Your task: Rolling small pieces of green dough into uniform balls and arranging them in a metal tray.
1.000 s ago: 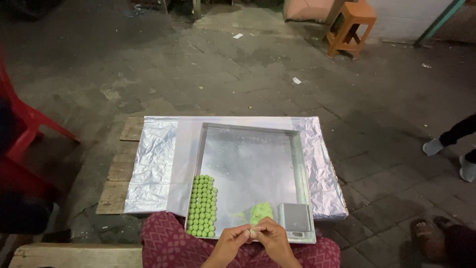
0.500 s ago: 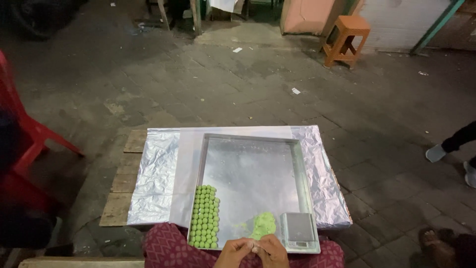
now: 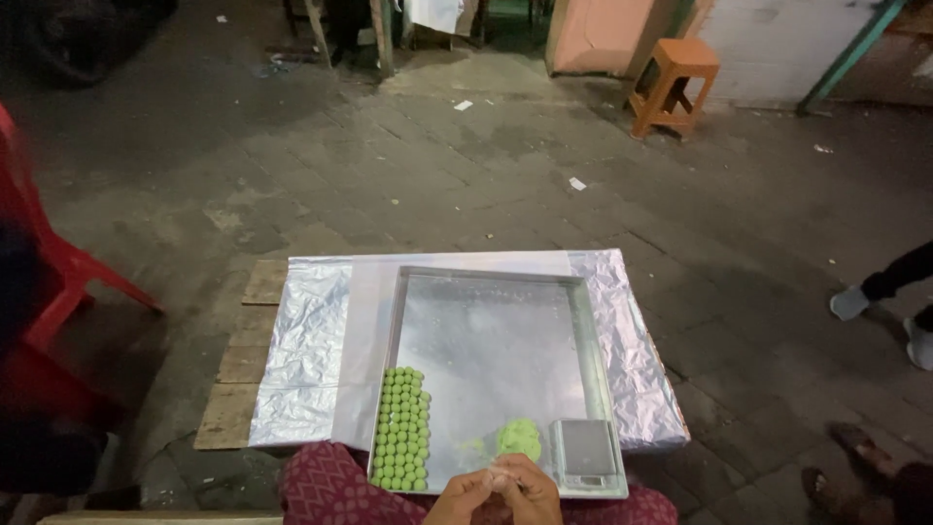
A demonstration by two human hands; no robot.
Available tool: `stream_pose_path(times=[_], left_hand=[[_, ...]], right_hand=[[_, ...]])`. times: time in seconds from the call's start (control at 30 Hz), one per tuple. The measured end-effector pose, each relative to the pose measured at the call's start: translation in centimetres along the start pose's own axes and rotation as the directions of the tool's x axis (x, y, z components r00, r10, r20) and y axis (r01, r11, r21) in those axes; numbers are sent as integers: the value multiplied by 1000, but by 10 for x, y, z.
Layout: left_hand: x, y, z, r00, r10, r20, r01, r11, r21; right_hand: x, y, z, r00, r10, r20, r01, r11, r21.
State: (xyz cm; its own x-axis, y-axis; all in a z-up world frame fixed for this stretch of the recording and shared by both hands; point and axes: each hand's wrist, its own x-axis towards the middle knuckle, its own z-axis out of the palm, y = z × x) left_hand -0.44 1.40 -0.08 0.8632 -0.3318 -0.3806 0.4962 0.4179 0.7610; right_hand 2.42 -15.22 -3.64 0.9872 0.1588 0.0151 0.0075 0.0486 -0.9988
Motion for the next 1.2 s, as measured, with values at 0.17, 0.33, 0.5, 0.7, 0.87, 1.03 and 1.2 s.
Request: stream_pose_path(times=[0.17,0.33,0.5,0.7,0.87,1.03,1.2], left_hand=[[-7,3,23,992,-112,-59,64,843,-533],[7,-28,11,994,-113,-16,82,806,-586],[-27,33,35,983,-147,109,173,940,-293],[-25,45,21,965,-98,244,125,988,-96],[-21,49,27,983,-165,74,181,926,-331],[5,10,17,996,-10,-89,-16,957,-288],[2,23,23,972,-66,-227,4,965,-264]], right_hand=[[-11,12,-7,953,-272,131,297,922,-247],[6,27,-22,662,-720,208,736,573,-361],[14,-22,-35,948,177,266,-154,983,-103],[28,-45,-26,764,465,447,-527,850,16],[18,-18,-10,925,308,224,-345,927,151],[18,-9,-13,977,187,106,-194,979,57],[11,0,-15,983,-83,165,115,974,-197]])
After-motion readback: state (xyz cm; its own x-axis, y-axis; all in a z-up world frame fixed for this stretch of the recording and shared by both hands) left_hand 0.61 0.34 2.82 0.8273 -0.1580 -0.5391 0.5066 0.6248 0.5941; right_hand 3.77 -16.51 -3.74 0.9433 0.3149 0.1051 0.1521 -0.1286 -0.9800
